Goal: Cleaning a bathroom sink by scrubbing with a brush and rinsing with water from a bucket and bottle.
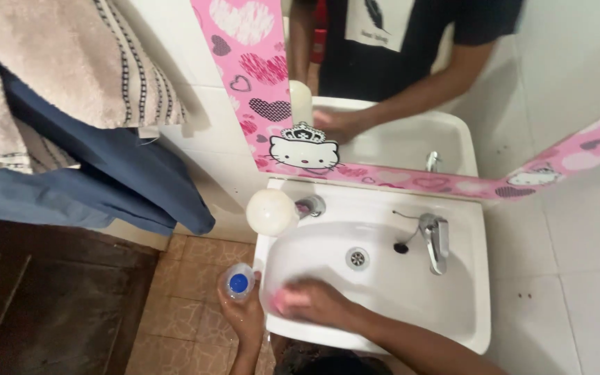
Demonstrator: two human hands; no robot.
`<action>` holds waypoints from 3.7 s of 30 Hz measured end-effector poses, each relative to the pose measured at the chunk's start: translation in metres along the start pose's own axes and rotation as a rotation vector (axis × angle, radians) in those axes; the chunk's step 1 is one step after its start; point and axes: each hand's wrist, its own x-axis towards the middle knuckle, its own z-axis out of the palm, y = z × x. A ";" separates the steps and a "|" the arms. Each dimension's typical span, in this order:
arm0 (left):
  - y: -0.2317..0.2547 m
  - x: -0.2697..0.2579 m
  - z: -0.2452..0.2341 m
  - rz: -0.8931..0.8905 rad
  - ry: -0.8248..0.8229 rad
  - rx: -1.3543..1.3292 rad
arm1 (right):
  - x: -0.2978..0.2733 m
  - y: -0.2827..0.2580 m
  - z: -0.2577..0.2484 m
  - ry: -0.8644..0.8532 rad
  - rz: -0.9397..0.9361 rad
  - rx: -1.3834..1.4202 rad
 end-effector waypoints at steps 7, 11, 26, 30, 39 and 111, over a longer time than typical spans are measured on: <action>0.001 0.000 0.002 -0.018 0.022 0.111 | -0.036 0.068 -0.037 -0.262 0.355 0.234; -0.016 -0.001 0.001 -0.008 0.028 0.066 | 0.009 -0.010 -0.001 -0.033 -0.007 -0.087; -0.030 0.007 0.004 0.032 -0.009 0.019 | -0.071 0.064 -0.080 0.273 0.722 -0.878; -0.024 0.008 0.003 0.018 -0.010 0.106 | -0.008 0.094 -0.023 0.433 0.615 -0.435; -0.051 0.011 0.000 0.047 -0.024 0.007 | -0.050 0.098 -0.043 0.225 0.121 -0.383; -0.043 0.002 0.002 -0.029 -0.010 0.026 | -0.042 0.048 -0.043 -0.056 0.332 -0.175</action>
